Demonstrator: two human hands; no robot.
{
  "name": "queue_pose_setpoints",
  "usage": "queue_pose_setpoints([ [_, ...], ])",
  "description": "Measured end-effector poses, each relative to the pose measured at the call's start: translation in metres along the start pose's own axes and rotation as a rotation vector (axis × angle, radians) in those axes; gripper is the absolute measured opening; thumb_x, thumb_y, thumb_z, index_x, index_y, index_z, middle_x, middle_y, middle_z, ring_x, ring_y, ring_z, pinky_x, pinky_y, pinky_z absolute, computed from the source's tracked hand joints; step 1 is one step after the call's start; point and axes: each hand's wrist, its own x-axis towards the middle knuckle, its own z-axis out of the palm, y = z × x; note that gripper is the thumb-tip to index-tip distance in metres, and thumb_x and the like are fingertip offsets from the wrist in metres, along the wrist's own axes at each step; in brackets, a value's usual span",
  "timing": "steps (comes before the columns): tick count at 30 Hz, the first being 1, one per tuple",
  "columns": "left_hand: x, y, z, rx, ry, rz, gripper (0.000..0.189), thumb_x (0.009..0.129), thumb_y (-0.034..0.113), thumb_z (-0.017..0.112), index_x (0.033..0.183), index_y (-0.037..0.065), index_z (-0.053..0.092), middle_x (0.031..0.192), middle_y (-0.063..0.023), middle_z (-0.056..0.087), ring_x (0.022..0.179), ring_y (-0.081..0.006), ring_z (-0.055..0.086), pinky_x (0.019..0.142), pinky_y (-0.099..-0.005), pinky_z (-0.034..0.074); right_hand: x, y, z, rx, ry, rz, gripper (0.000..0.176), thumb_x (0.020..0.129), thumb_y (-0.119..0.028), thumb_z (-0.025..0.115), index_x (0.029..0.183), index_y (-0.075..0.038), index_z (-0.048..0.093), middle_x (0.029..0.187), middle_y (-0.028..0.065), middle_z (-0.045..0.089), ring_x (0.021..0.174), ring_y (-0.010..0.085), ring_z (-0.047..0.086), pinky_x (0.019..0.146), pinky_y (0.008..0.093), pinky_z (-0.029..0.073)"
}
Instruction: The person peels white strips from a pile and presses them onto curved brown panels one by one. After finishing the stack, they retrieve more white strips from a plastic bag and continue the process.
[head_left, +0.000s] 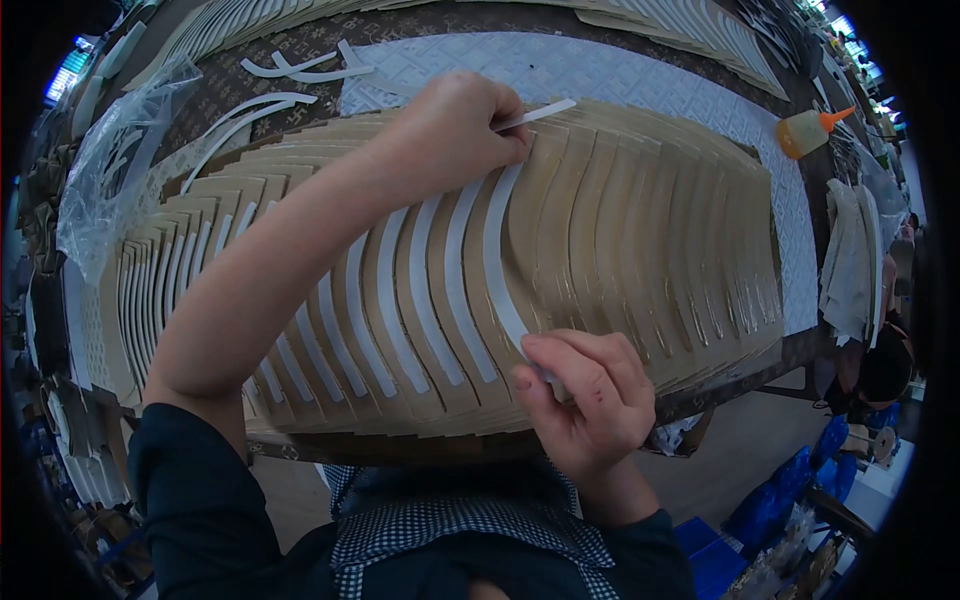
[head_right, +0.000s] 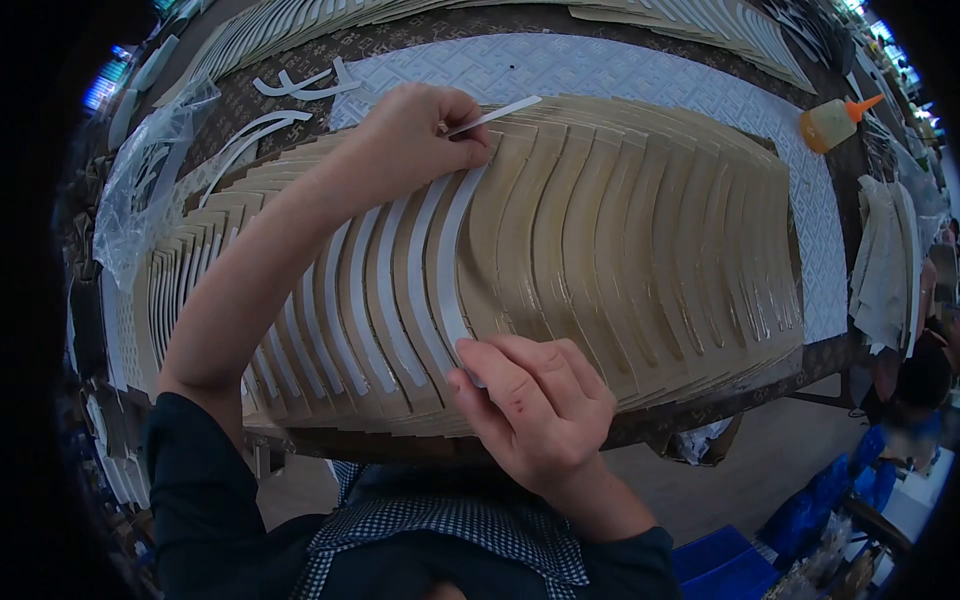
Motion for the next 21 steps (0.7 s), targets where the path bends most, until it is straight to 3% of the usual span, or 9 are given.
queue_pose_setpoints([
  [2, -0.0009, -0.0010, 0.0021, 0.030, 0.026, 0.018, 0.015, 0.082, 0.013, 0.072, 0.089, -0.001, 0.072, 0.076, -0.0079, 0.069, 0.070, -0.0121, 0.061, 0.070, -0.0301, 0.051, 0.0003, -0.0020, -0.0029, -0.076, -0.016, 0.003, 0.027, 0.072, -0.003, 0.081, 0.098, -0.005, 0.074, 0.091, 0.0064, 0.068, 0.078, 0.0205, 0.061, 0.070, 0.0305, 0.053],
  [5, -0.0021, -0.0017, 0.0044, 0.057, 0.060, 0.055, 0.015, 0.082, 0.012, 0.071, 0.090, -0.001, 0.072, 0.078, -0.0089, 0.070, 0.072, -0.0140, 0.063, 0.072, -0.0311, 0.052, -0.0008, 0.0001, -0.0050, -0.157, -0.033, -0.030, 0.028, 0.069, -0.006, 0.081, 0.096, -0.008, 0.077, 0.088, 0.0021, 0.065, 0.080, 0.0188, 0.058, 0.085, 0.0374, 0.050],
  [11, -0.0042, -0.0015, 0.0064, 0.073, 0.080, 0.068, 0.016, 0.082, 0.012, 0.071, 0.091, -0.001, 0.071, 0.079, -0.0102, 0.070, 0.075, -0.0160, 0.064, 0.075, -0.0324, 0.053, -0.0038, 0.0010, -0.0065, -0.232, -0.119, -0.024, 0.026, 0.069, -0.009, 0.081, 0.095, -0.011, 0.079, 0.083, -0.0005, 0.061, 0.081, 0.0161, 0.056, 0.107, 0.0440, 0.036],
  [21, -0.0045, -0.0007, 0.0060, 0.106, 0.086, 0.070, 0.020, 0.083, 0.016, 0.071, 0.094, -0.001, 0.072, 0.081, -0.0124, 0.071, 0.075, -0.0192, 0.065, 0.077, -0.0338, 0.053, -0.0073, 0.0074, -0.0033, -0.256, -0.139, -0.060, 0.025, 0.070, -0.011, 0.081, 0.095, -0.011, 0.080, 0.083, -0.0006, 0.061, 0.082, 0.0162, 0.055, 0.112, 0.0448, 0.031],
])
